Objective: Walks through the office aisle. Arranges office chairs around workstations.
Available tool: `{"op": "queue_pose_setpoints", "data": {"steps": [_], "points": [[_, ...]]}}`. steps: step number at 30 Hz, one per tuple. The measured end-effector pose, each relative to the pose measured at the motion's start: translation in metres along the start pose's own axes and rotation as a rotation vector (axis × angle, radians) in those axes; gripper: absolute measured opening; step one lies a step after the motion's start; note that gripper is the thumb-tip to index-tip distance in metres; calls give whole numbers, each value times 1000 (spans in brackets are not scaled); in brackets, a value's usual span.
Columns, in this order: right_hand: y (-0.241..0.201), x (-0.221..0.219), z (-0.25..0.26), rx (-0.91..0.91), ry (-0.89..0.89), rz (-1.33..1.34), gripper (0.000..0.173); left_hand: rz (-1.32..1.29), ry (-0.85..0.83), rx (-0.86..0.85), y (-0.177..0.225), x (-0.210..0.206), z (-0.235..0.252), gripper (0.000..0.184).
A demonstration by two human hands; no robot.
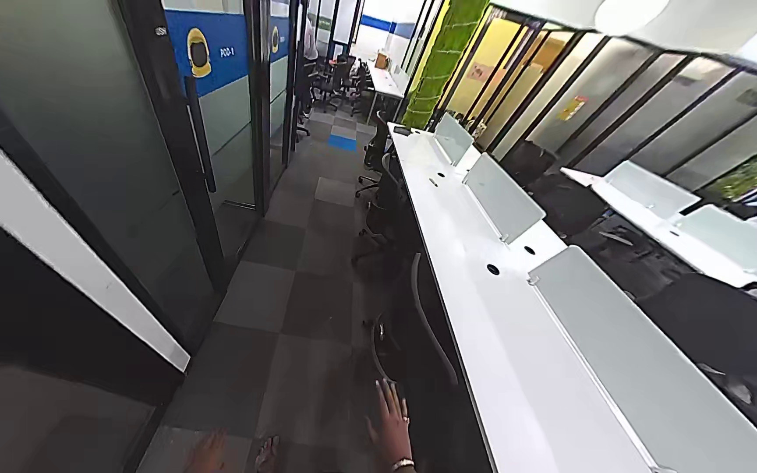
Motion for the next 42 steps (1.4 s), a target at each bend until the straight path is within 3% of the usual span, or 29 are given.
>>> {"op": "queue_pose_setpoints", "data": {"steps": [4,6,10,16,22,25,29,33,37,42], "points": [[-30,62,123,82,443,80,72,33,382,-483,179,122,142,69],[-38,77,196,81,566,146,65,-3,500,-680,258,170,198,68],[-40,84,345,33,627,257,61,-38,553,-869,348,209,324,62],[-33,101,572,94,634,247,58,-6,510,-785,418,256,493,70],[-50,144,784,193,674,210,55,-73,645,-735,474,357,632,70],[-61,136,894,217,670,204,53,-115,676,-722,481,392,731,72],[-77,129,1036,190,623,188,52,-139,597,-747,503,439,881,69],[-80,156,1162,135,606,158,53,-88,489,-829,576,505,1007,68],[-67,179,1278,40,675,191,53,-93,489,-999,660,572,1120,63],[-34,164,1430,-72,722,217,52,-64,487,-1085,736,607,1287,59]]}}
Point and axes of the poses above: each hand's wrist, its own z-axis towards the middle knuckle, its own x-axis out of the back of the hand, y = z × x, the point moved 3 cm from there along z, towards the middle knuckle, and after that the axes turned 15 degrees about -z, right-handed, at the moved point
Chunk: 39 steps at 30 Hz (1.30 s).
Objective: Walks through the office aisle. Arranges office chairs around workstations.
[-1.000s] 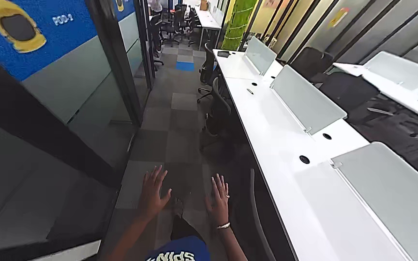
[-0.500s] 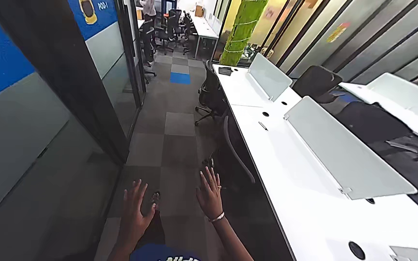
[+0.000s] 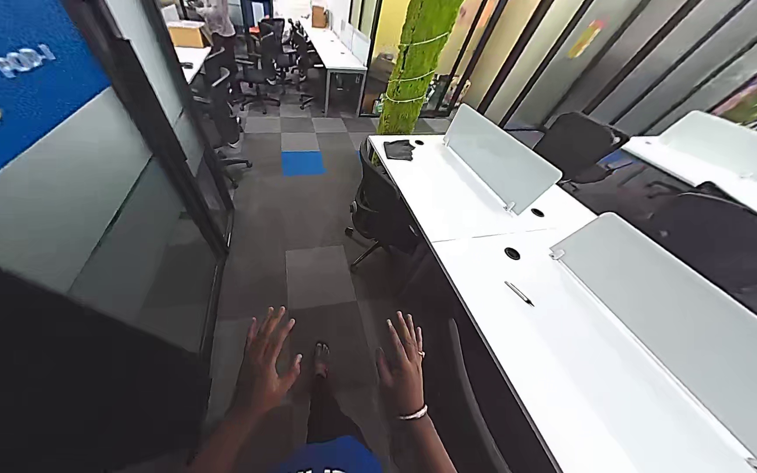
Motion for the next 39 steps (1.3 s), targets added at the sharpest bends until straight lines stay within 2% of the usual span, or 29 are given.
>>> {"op": "queue_pose_setpoints", "data": {"steps": [4,6,12,18,21,24,28,31,34,39], "points": [[36,-102,108,-15,8,37,51,12,-53,23,-93,-50,110,60],[45,-150,177,8,-4,59,51,4,-39,21,-131,-64,174,61],[36,-259,377,111,-11,167,46,-4,10,55,-234,-90,334,58],[41,-408,543,157,21,189,43,-12,27,104,-394,-130,471,60],[48,-478,627,144,5,152,44,-41,-11,105,-478,-149,559,60],[65,-528,712,111,-16,107,43,-72,-47,69,-537,-167,659,57],[99,-575,813,12,31,46,43,-92,-89,-30,-591,-192,793,55],[139,-624,875,-42,84,-17,45,-61,-126,-114,-637,-226,884,61],[188,-685,936,-64,102,-49,46,-30,-180,-148,-697,-279,966,67],[277,-794,1068,-118,108,-62,47,-75,-239,-135,-779,-377,1117,65]]}}
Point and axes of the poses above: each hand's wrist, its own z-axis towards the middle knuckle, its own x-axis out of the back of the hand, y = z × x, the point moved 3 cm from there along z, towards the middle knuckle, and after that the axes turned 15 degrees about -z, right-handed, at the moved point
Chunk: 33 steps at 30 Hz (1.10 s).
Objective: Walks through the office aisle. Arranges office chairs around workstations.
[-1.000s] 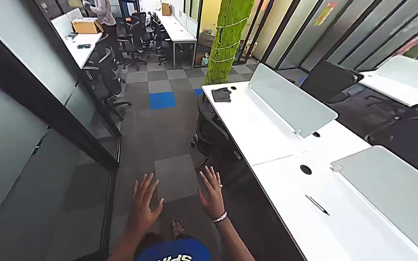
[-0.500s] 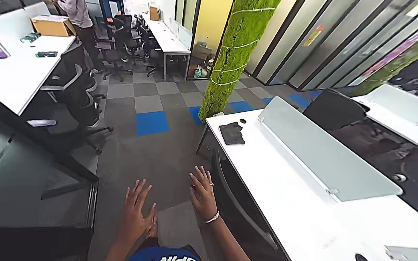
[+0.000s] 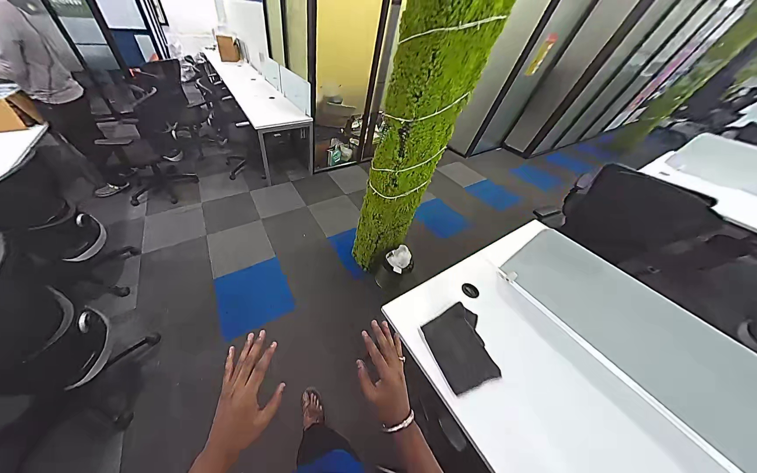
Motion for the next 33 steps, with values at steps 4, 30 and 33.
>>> {"op": "queue_pose_setpoints", "data": {"steps": [4,30,33], "points": [[22,-78,128,-16,-11,-35,55,-11,8,-15,-61,-16,126,64],[290,-581,769,-257,-39,-226,84,-119,-125,-149,-548,-231,872,76],[354,-639,832,-258,-28,-207,85,-91,-138,-89,-586,-275,950,76]]}}
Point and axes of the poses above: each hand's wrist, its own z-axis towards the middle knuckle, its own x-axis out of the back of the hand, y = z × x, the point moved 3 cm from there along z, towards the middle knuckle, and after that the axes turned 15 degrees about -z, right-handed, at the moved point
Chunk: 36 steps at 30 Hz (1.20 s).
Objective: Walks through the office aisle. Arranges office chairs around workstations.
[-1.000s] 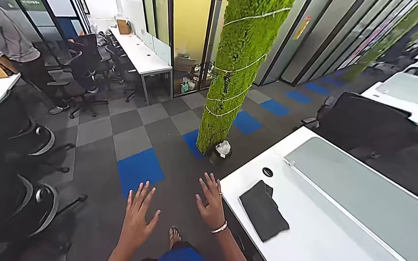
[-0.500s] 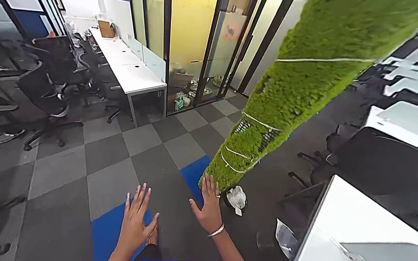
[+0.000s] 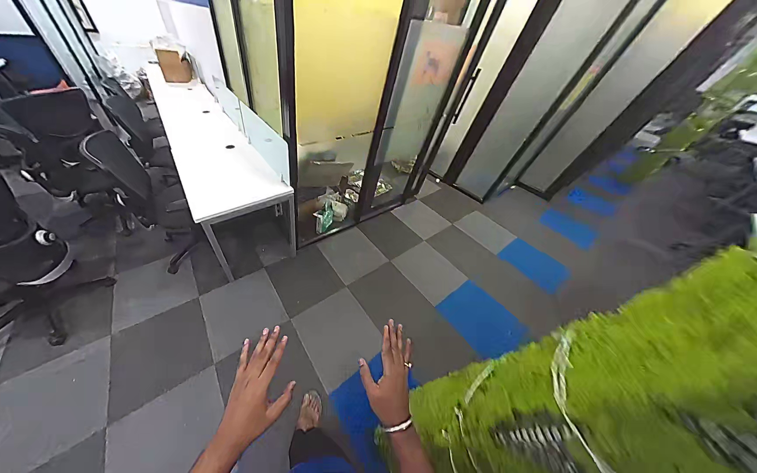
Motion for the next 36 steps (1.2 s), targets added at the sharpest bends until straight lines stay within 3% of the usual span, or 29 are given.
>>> {"op": "queue_pose_setpoints", "data": {"steps": [5,10,19,24,29,36], "points": [[38,-57,141,-26,34,50,84,-22,31,73,-49,-41,146,78],[80,-84,248,-47,71,45,83,-114,-10,35,-79,-117,287,76],[266,-140,395,-290,91,-187,74,-306,-232,-172,-124,-323,547,79],[365,-125,437,-478,117,-310,70,-431,-425,-361,-84,-429,671,78],[476,-121,445,-682,167,-418,71,-528,-566,-561,-28,-543,756,76],[649,-109,456,-886,141,-387,69,-563,-700,-558,72,-714,835,79]]}}
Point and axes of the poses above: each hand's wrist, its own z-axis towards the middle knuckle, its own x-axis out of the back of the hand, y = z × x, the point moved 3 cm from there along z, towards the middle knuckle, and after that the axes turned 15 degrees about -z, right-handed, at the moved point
